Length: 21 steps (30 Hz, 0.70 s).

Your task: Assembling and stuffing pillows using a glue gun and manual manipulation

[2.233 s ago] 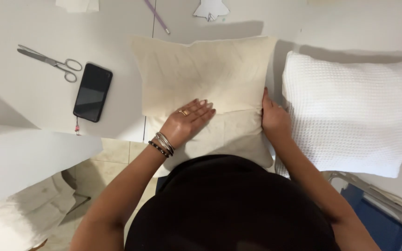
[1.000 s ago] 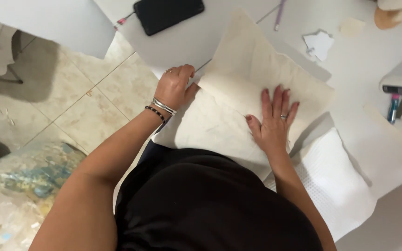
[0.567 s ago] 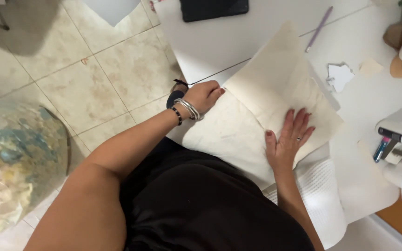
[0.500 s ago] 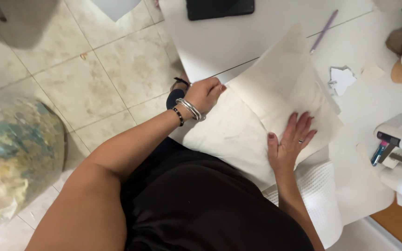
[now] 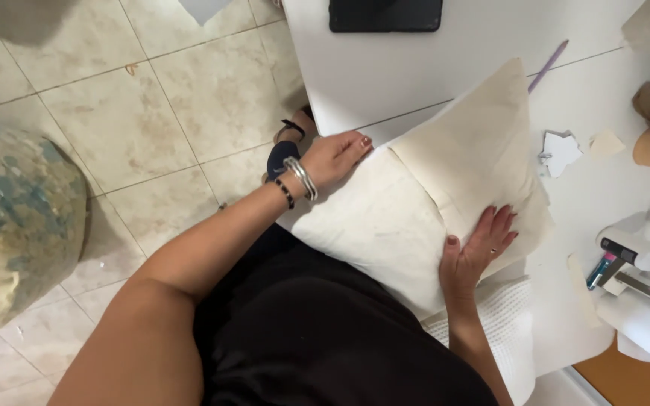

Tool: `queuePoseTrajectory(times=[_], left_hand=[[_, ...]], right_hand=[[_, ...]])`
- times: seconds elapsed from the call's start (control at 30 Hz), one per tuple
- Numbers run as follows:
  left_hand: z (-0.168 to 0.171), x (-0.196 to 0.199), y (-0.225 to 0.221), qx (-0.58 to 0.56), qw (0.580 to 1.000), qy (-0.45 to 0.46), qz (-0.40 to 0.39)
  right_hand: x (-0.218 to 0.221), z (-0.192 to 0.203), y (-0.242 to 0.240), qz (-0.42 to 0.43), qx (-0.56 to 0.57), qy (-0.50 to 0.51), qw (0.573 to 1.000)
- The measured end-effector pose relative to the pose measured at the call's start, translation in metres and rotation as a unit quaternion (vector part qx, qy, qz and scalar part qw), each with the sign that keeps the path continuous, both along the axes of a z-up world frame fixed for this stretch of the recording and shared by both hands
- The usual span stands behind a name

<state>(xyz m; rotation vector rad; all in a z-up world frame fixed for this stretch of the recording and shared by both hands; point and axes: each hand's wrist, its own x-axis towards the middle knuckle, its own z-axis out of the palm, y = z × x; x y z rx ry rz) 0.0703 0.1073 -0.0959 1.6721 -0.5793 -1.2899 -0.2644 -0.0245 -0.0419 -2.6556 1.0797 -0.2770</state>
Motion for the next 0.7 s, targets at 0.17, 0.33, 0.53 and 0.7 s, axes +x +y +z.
queuePoseTrajectory(times=[0.17, 0.33, 0.53, 0.7], left_hand=[[0.052, 0.009, 0.015, 0.025, 0.99, 0.074, -0.115], [0.051, 0.013, 0.036, 0.091, 0.967, 0.089, -0.219], [0.043, 0.012, 0.032, 0.059, 0.98, -0.067, -0.177], [0.043, -0.011, -0.034, -0.226, 0.953, -0.203, -0.005]], right_hand=[[0.001, 0.007, 0.003, -0.003, 0.007, -0.005, 1.0], [-0.005, 0.009, 0.005, -0.005, 0.007, -0.003, 1.0], [-0.005, 0.012, 0.005, 0.02, -0.004, 0.018, 1.0], [0.003, 0.014, 0.009, 0.009, -0.017, -0.006, 1.0]])
